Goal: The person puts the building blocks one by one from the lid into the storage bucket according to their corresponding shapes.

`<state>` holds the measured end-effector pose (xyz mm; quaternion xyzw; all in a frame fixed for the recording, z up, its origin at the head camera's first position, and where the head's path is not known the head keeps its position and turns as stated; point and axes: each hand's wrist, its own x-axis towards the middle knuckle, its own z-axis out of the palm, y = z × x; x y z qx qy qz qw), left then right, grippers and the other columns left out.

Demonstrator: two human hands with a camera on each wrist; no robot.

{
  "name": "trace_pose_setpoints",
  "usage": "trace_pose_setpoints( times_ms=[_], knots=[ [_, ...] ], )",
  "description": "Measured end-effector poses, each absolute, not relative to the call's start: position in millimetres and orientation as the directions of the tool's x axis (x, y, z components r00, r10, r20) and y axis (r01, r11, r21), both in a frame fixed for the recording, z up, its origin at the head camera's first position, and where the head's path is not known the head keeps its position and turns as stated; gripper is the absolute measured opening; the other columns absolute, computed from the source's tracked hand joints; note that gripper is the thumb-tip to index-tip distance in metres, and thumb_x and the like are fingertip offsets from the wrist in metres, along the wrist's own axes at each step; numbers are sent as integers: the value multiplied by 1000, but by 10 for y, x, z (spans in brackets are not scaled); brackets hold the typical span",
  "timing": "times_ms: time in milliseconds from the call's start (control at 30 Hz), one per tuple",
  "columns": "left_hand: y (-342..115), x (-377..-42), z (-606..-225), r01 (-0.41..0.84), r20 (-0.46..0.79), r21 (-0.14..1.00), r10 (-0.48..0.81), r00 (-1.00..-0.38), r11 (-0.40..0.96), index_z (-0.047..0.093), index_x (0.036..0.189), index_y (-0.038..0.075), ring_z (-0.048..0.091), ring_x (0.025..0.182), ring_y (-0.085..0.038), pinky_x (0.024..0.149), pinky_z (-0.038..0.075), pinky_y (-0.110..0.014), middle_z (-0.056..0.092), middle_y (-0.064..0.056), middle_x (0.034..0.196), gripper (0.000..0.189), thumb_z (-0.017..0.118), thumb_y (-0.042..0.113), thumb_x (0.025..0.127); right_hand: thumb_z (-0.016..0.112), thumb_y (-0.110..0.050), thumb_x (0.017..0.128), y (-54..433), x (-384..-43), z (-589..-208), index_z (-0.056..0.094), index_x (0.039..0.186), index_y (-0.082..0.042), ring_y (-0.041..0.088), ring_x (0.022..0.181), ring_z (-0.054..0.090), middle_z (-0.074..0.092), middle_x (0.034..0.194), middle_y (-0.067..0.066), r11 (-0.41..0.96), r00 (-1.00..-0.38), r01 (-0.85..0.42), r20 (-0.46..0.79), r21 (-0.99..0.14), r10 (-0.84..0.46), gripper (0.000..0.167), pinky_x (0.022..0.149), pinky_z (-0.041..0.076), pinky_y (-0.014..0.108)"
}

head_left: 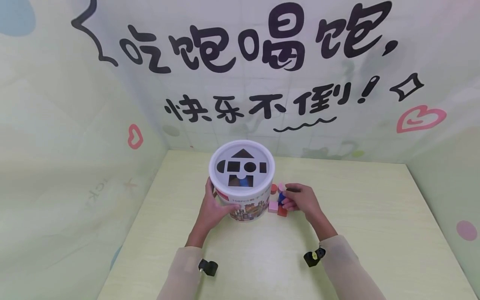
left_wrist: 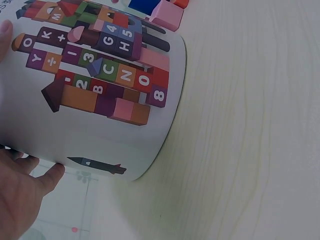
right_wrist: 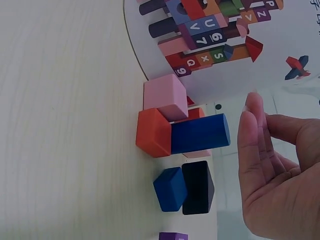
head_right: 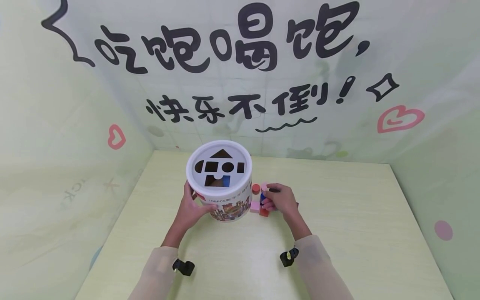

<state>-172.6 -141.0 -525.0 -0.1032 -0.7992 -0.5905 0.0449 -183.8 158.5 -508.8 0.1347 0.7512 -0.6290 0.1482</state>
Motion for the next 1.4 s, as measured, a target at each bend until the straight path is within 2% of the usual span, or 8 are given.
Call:
trace_pose_setpoints(
  times_ms=[167,267,400,700,867,1000,1267,1400],
  knots=[
    [-1410,-1715,-5210,178,152,940,108,-982,291,5,155,29,23,146,-21,118,27,-51,28,2,156,128,93,21,63,61,-13,96,1588,-1843,-5161,54,134,-2,16,62,68,70,80,11,188,-912,404,-409,-895,14,40,64,62,33],
    [-1391,-1660,-5071,169,140,942,118,-983,290,4,156,20,22,147,-25,118,26,-51,27,-4,158,126,91,17,65,61,-14,96,1584,-1838,-5194,55,134,-3,17,62,69,71,81,11,196,-910,409,-415,-891,16,40,64,62,33],
    [-1358,-1588,-4895,166,133,942,130,-983,293,6,156,14,21,147,-29,117,27,-53,27,-9,157,122,90,17,67,61,-14,96,1581,-1827,-5230,55,134,-3,17,61,69,71,79,11,194,-908,414,-418,-889,21,40,61,61,31],
    [-1368,-1610,-4959,151,119,942,121,-986,300,5,156,16,21,147,-27,118,26,-51,27,-7,158,123,91,18,66,62,-12,95,1557,-1813,-5284,54,135,-4,16,56,67,69,69,9,187,-896,439,-443,-879,21,42,57,61,30],
    [-1406,-1715,-5204,158,132,944,107,-985,291,5,156,26,22,146,-22,118,26,-52,28,-1,157,128,93,19,63,63,-10,94,1556,-1801,-5318,53,136,-4,16,54,67,69,67,9,189,-897,436,-441,-880,16,43,56,61,31],
    [-1407,-1726,-5238,169,143,942,106,-984,290,6,155,30,23,146,-20,117,28,-52,29,3,156,128,93,22,62,64,-11,93,1559,-1803,-5357,53,136,-6,17,55,67,69,67,9,197,-898,435,-440,-879,19,44,58,61,31],
    [-1362,-1605,-4957,169,139,944,121,-983,283,6,156,18,22,147,-29,117,26,-55,29,-7,156,123,91,18,66,65,-14,93,1559,-1811,-5416,52,138,-8,18,56,68,69,69,10,224,-896,435,-444,-872,15,47,59,61,30],
    [-1359,-1586,-4906,169,137,942,130,-982,289,6,156,16,22,146,-29,117,27,-55,29,-8,156,122,90,18,67,66,-13,93,1557,-1813,-5449,52,139,-9,19,57,68,70,70,11,220,-895,438,-446,-871,17,48,58,61,30]
  ],
)
